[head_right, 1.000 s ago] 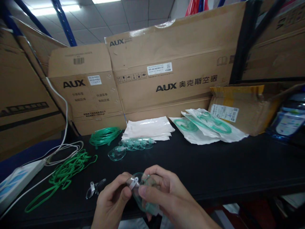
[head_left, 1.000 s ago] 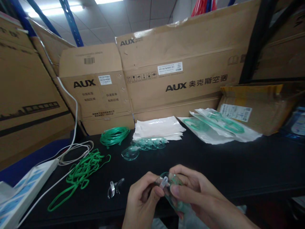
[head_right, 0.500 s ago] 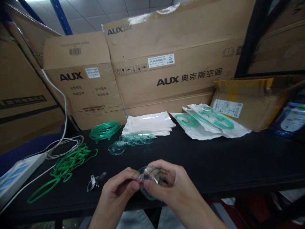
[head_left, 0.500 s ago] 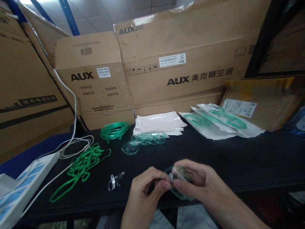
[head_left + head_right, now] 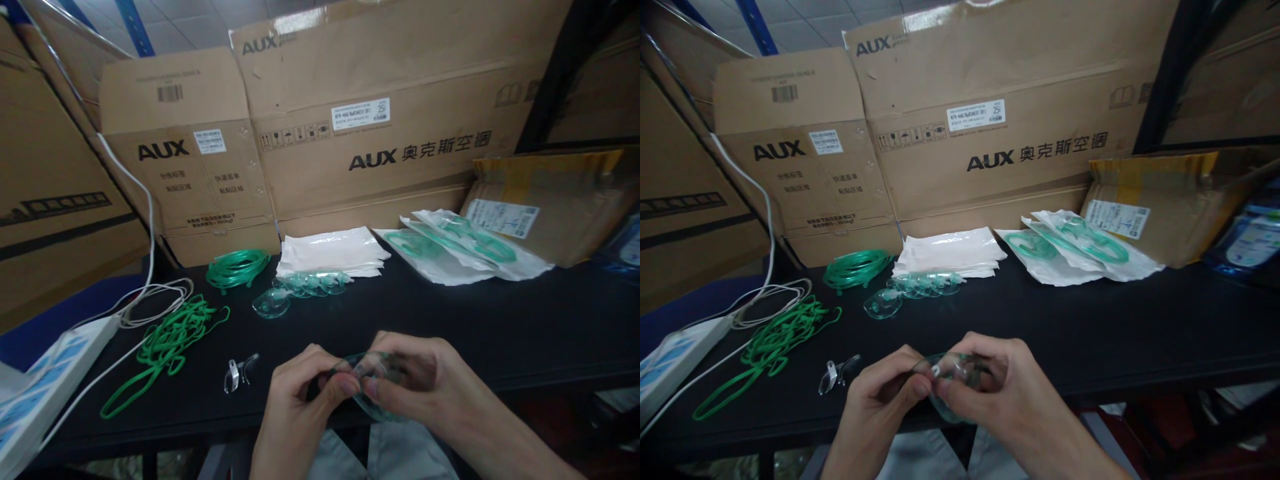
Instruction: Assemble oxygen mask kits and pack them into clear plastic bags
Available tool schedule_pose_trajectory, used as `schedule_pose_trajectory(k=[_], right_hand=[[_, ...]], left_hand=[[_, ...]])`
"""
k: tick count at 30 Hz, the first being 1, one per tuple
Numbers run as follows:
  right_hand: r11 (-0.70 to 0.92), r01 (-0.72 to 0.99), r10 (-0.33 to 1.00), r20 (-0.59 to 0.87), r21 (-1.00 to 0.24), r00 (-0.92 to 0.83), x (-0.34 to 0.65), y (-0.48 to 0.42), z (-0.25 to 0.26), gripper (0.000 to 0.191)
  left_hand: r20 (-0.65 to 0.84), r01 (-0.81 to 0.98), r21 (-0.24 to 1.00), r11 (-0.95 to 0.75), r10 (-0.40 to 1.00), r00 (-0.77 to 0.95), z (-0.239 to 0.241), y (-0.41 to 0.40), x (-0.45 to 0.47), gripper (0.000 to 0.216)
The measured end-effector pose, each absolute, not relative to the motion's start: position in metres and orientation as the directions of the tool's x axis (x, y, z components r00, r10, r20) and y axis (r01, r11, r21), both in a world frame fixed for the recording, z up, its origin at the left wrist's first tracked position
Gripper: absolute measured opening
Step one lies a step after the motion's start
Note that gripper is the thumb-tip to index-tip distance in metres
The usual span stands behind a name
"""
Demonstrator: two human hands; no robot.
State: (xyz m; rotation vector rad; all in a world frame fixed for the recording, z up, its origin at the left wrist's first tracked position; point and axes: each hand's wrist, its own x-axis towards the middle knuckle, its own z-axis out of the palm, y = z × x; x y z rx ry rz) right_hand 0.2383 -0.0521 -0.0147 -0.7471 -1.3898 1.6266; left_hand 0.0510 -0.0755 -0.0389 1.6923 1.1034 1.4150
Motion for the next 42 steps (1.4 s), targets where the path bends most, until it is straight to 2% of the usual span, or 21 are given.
schedule_pose_trajectory(k=[5,8,17,20,22,23,25,27,29,33,36,42], right_hand=[[-0.045,-0.205,0.856,0.068,-0.978,-0.513,0.244,-0.051,-0.007,0.022],[-0.122,-0.159,0.839,-0.016,-0.980,-0.543,0.248,-0.052,-0.001,0.023],[-0.266,-0.188,0.860,-0.144,-0.945,-0.490,0.248,-0.052,-0.003,0.035],[-0.116,-0.109,0.916,-0.064,-0.987,-0.395,0.247,-0.049,-0.005,0.038],[0.126,-0.004,0.955,0.122,-0.992,-0.271,0.245,-0.049,-0.008,0.035],[0.275,0.076,0.941,0.252,-0.959,-0.227,0.244,-0.050,-0.010,0.033],[0.542,0.240,0.838,0.499,-0.805,-0.220,0.241,-0.053,-0.015,0.037],[0.686,0.347,0.727,0.616,-0.640,-0.303,0.237,-0.056,-0.020,0.046],[0.731,0.362,0.683,0.625,-0.579,-0.379,0.234,-0.058,-0.025,0.047],[0.713,0.314,0.699,0.599,-0.627,-0.390,0.233,-0.058,-0.030,0.041],[0.727,0.310,0.685,0.628,-0.612,-0.369,0.236,-0.057,-0.030,0.037],[0.885,0.278,0.458,0.802,-0.373,-0.383,0.237,-0.051,-0.031,0.040]], left_hand=[[0.415,0.172,0.890,-0.423,0.906,0.080,-0.042,-0.078,0.050,0.036],[0.402,0.162,0.896,-0.412,0.911,0.096,-0.042,-0.078,0.050,0.034],[0.297,0.124,0.943,-0.309,0.949,0.104,-0.035,-0.080,0.048,0.037],[0.274,0.160,0.945,-0.286,0.957,0.093,-0.034,-0.080,0.050,0.034],[0.250,0.148,0.957,-0.249,0.968,0.009,-0.033,-0.081,0.054,0.033],[0.231,0.135,0.965,-0.224,0.972,-0.040,-0.033,-0.081,0.057,0.032],[0.192,0.103,0.978,-0.180,0.974,-0.124,-0.031,-0.083,0.061,0.032],[0.163,0.066,0.986,-0.155,0.974,-0.155,-0.030,-0.084,0.064,0.032],[0.158,0.041,0.987,-0.154,0.974,-0.161,-0.030,-0.085,0.066,0.032],[0.208,0.029,0.978,-0.206,0.966,-0.154,-0.032,-0.088,0.065,0.035],[0.264,0.025,0.965,-0.263,0.956,-0.130,-0.032,-0.090,0.064,0.036],[0.440,0.081,0.897,-0.435,0.896,-0.060,-0.036,-0.090,0.058,0.022]])
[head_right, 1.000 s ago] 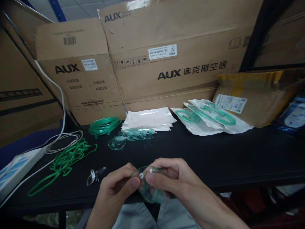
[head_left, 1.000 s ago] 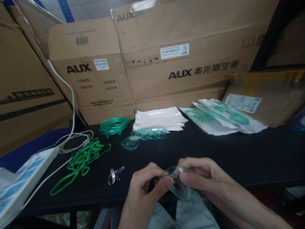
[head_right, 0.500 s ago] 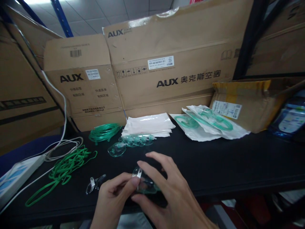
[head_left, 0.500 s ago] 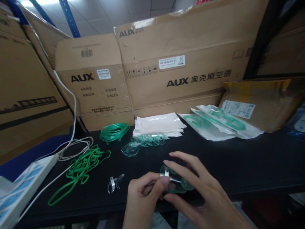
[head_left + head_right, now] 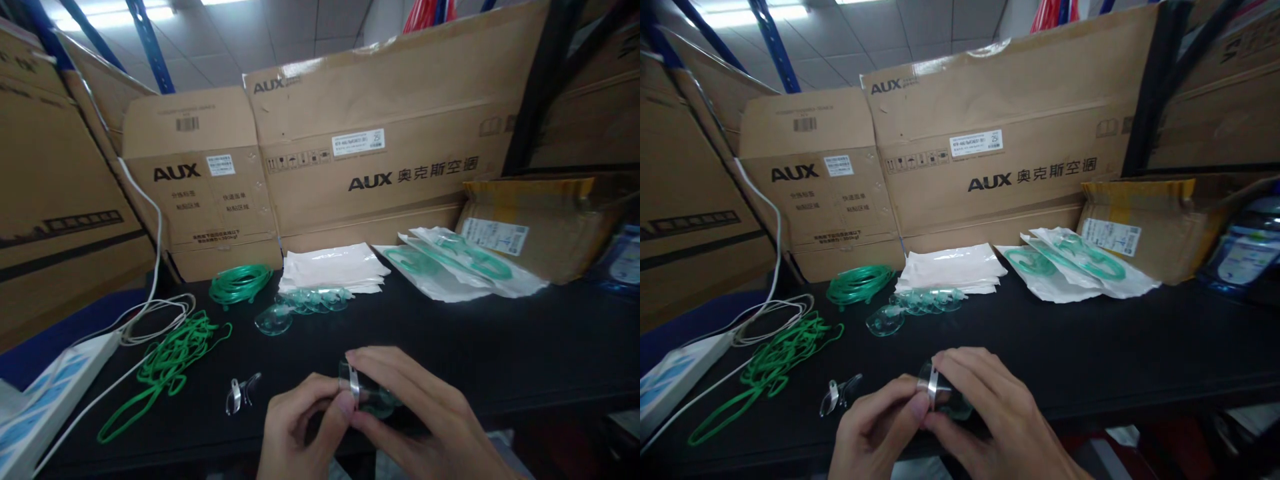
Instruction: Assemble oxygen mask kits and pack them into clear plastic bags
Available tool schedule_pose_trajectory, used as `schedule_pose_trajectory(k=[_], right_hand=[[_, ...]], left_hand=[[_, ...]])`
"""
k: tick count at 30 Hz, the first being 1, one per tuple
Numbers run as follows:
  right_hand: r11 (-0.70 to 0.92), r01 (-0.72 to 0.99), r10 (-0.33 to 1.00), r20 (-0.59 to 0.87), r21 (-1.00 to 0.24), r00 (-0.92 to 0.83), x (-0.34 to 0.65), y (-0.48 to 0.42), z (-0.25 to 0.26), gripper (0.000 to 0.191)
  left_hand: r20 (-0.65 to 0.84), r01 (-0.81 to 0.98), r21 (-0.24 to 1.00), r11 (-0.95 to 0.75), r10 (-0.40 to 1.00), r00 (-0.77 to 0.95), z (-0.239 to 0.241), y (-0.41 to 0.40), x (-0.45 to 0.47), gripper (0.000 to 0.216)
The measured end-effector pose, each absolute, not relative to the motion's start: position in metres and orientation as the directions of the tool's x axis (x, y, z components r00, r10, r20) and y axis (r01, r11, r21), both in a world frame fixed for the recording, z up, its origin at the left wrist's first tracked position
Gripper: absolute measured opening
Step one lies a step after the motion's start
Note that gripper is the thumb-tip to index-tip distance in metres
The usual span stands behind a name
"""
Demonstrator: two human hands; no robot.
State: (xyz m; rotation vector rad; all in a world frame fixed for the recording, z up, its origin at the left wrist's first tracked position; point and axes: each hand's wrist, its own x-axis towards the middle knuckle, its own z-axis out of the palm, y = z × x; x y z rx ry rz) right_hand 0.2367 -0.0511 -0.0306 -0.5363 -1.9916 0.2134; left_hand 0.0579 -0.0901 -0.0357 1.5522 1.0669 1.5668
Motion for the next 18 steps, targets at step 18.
schedule_pose_trajectory(k=[18], right_hand=[[0.627,-0.056,0.698,0.592,-0.777,-0.403,0.237,-0.051,-0.026,0.037]], left_hand=[[0.775,0.461,0.597,-0.657,0.620,-0.121,-0.040,-0.086,0.032,0.011]])
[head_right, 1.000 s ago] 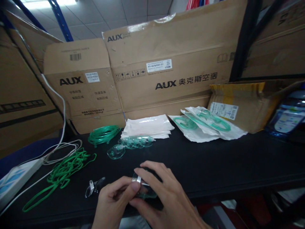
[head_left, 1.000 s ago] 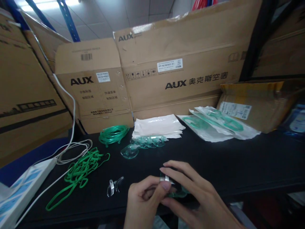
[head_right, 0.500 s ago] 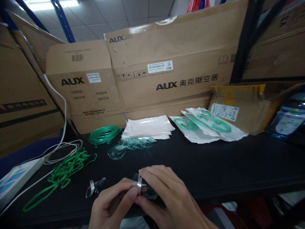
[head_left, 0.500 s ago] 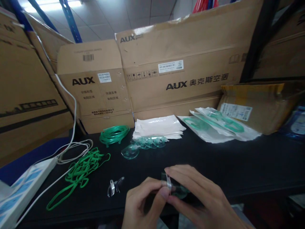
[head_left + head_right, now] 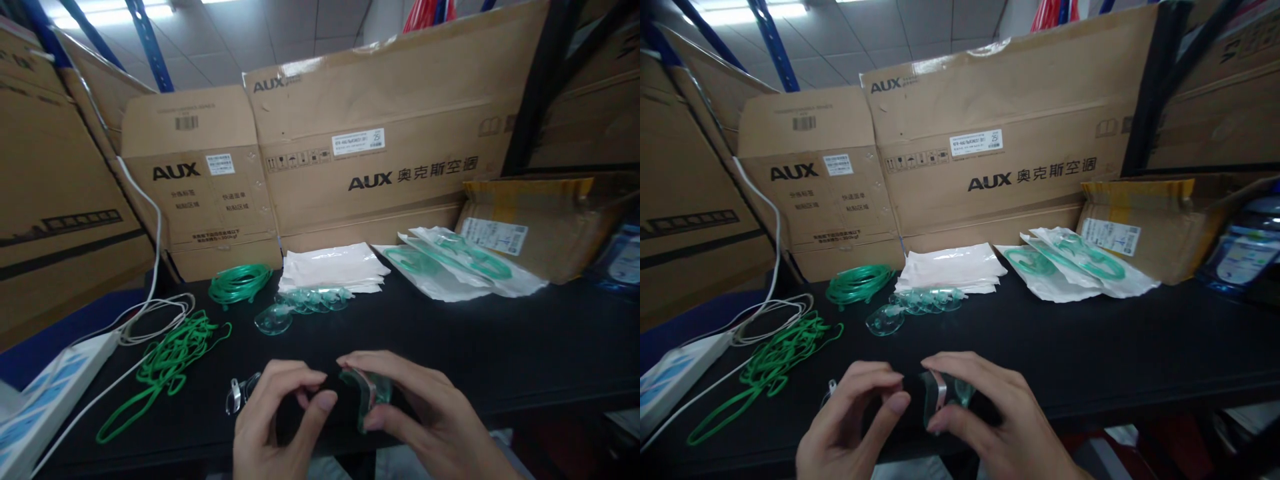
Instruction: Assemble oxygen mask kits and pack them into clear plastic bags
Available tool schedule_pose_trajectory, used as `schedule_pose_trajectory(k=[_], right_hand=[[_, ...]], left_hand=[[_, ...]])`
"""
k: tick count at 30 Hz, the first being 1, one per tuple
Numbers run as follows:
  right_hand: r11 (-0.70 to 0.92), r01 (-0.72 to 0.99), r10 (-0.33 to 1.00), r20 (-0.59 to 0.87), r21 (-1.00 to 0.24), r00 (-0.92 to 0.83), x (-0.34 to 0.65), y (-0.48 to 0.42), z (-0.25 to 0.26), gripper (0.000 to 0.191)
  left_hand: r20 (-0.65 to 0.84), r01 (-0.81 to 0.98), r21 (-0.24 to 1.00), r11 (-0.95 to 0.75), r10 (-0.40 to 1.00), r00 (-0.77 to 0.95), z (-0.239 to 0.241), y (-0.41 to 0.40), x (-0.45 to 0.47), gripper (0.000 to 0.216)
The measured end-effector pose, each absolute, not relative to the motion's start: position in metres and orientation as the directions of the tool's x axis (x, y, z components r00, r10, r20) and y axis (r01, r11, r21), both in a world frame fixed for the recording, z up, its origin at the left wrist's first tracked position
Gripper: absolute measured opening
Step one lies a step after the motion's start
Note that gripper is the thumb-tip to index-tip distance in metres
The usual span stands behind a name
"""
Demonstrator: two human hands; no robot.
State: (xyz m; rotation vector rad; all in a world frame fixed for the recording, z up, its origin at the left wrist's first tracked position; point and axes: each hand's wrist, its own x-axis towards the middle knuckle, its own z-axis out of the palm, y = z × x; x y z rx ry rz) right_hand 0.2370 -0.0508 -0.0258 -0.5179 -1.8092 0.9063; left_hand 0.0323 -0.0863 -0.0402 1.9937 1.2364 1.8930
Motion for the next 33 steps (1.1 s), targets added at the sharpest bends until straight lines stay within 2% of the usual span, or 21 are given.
schedule_pose_trajectory(k=[2,4,6,8,11,14,16,21,26,33], right_hand=[[0.430,-0.193,0.777,0.471,-0.882,-0.418,0.235,-0.053,-0.027,0.035],[0.236,-0.327,0.814,0.370,-0.915,-0.447,0.232,-0.056,-0.029,0.034],[0.124,-0.415,0.821,0.328,-0.901,-0.467,0.230,-0.058,-0.032,0.036],[0.088,-0.444,0.817,0.319,-0.892,-0.480,0.229,-0.059,-0.036,0.037],[0.123,-0.424,0.808,0.339,-0.897,-0.482,0.231,-0.058,-0.038,0.040],[0.199,-0.375,0.781,0.378,-0.905,-0.497,0.233,-0.057,-0.039,0.039],[0.232,-0.322,0.785,0.372,-0.918,-0.495,0.234,-0.058,-0.039,0.038],[0.300,-0.177,0.782,0.347,-0.938,-0.517,0.237,-0.059,-0.038,0.030],[0.330,-0.125,0.814,0.349,-0.936,-0.465,0.242,-0.058,-0.033,0.036],[0.402,-0.269,0.828,0.472,-0.875,-0.301,0.251,-0.060,-0.024,0.034]], left_hand=[[0.795,0.500,0.561,-0.659,0.598,-0.103,-0.041,-0.084,0.036,0.022],[0.812,0.516,0.526,-0.677,0.579,-0.068,-0.041,-0.083,0.043,0.025],[0.828,0.515,0.511,-0.688,0.556,-0.079,-0.040,-0.083,0.051,0.017],[0.837,0.504,0.518,-0.691,0.532,-0.131,-0.040,-0.085,0.059,0.006],[0.840,0.487,0.533,-0.692,0.504,-0.201,-0.040,-0.089,0.069,0.005],[0.851,0.507,0.514,-0.692,0.487,-0.197,-0.040,-0.092,0.070,0.005],[0.862,0.538,0.487,-0.688,0.479,-0.167,-0.039,-0.092,0.065,0.002],[0.882,0.534,0.390,-0.750,0.471,0.017,-0.034,-0.090,0.054,0.011],[0.856,0.549,0.454,-0.702,0.514,-0.050,-0.025,-0.090,0.061,0.009],[0.852,0.588,0.275,-0.760,0.476,0.217,0.020,-0.072,0.068,0.014]])
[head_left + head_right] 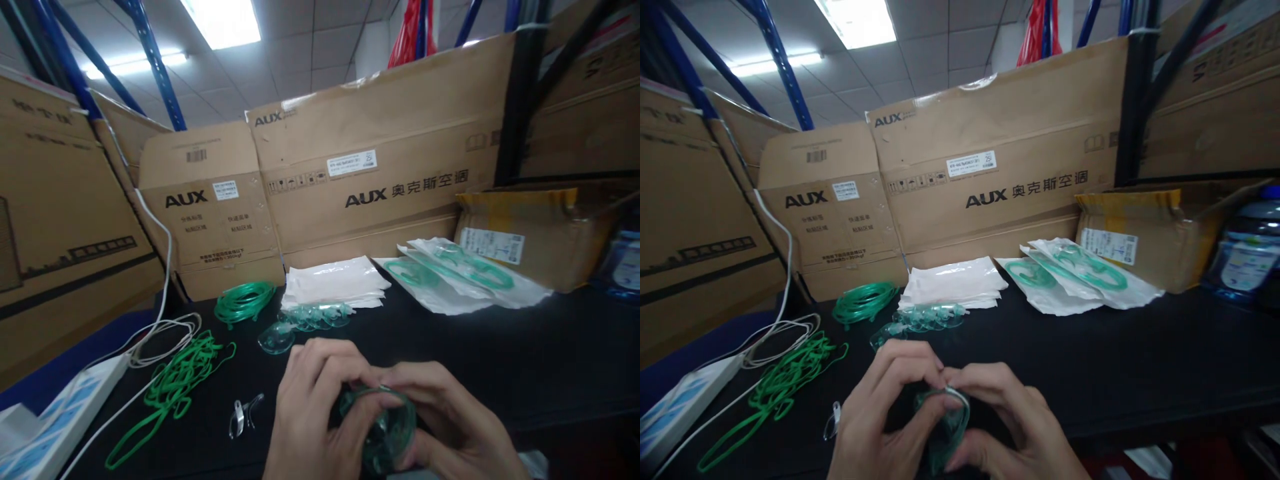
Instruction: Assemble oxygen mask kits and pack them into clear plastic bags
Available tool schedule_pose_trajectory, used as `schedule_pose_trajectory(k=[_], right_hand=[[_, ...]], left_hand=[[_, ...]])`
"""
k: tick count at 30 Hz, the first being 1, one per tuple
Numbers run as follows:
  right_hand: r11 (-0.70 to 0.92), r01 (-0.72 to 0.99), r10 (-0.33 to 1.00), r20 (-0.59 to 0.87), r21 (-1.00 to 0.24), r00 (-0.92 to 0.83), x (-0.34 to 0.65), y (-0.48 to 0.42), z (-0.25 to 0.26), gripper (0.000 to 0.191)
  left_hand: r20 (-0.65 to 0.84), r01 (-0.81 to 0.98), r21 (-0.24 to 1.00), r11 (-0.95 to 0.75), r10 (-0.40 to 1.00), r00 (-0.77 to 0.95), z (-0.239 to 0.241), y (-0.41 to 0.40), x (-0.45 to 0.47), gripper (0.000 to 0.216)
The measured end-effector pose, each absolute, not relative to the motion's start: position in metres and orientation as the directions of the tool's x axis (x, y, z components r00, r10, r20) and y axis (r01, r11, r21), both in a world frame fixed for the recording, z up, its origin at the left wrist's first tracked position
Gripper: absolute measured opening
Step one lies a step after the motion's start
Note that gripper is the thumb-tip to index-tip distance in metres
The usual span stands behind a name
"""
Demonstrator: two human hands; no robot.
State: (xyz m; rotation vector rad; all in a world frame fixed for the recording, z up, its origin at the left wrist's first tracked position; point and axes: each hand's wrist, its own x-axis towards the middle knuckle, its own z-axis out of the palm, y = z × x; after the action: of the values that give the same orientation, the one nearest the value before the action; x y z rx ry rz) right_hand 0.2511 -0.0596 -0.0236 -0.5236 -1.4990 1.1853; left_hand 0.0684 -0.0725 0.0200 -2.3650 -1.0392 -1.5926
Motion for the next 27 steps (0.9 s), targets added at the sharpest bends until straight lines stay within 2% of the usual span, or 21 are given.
schedule_pose_trajectory(k=[3,6,9,12,13,15,16,21,24,27], right_hand=[[0.472,-0.238,0.842,0.514,-0.849,-0.165,0.260,-0.056,-0.025,0.031],[0.554,-0.103,0.826,0.561,-0.826,-0.061,0.269,-0.048,-0.030,0.026],[0.570,0.023,0.822,0.569,-0.822,-0.025,0.272,-0.042,-0.034,0.025],[0.570,0.072,0.822,0.565,-0.819,-0.073,0.268,-0.042,-0.035,0.027],[0.568,0.075,0.822,0.561,-0.820,-0.098,0.265,-0.044,-0.034,0.026],[0.561,0.078,0.825,0.549,-0.824,-0.133,0.261,-0.047,-0.032,0.026],[0.557,0.078,0.827,0.543,-0.827,-0.143,0.259,-0.049,-0.031,0.026],[0.579,0.084,0.809,0.557,-0.811,-0.190,0.253,-0.051,-0.027,0.022],[0.608,0.117,0.786,0.576,-0.785,-0.225,0.251,-0.050,-0.028,0.021],[0.647,0.160,0.759,0.611,-0.745,-0.226,0.251,-0.048,-0.030,0.021]], left_hand=[[0.806,0.621,0.234,-0.748,0.506,0.306,0.045,-0.068,0.082,0.015],[0.716,0.658,0.244,-0.712,0.590,0.373,0.060,-0.064,0.094,0.013],[0.628,0.676,0.265,-0.688,0.655,0.420,0.062,-0.058,0.091,0.011],[0.546,0.746,0.239,-0.622,0.721,0.427,0.059,-0.052,0.061,0.038],[0.516,0.784,0.222,-0.580,0.752,0.410,0.058,-0.051,0.044,0.042],[0.481,0.861,0.187,-0.473,0.808,0.339,0.057,-0.050,0.004,0.028],[0.465,0.893,0.185,-0.410,0.837,0.288,0.057,-0.051,-0.019,0.029],[0.323,0.990,0.141,-0.011,0.946,-0.035,0.049,-0.064,-0.137,0.050],[0.198,0.990,0.125,0.073,0.975,-0.097,0.037,-0.073,-0.180,0.054],[0.148,0.990,0.130,0.062,0.986,-0.082,0.026,-0.076,-0.197,0.044]])
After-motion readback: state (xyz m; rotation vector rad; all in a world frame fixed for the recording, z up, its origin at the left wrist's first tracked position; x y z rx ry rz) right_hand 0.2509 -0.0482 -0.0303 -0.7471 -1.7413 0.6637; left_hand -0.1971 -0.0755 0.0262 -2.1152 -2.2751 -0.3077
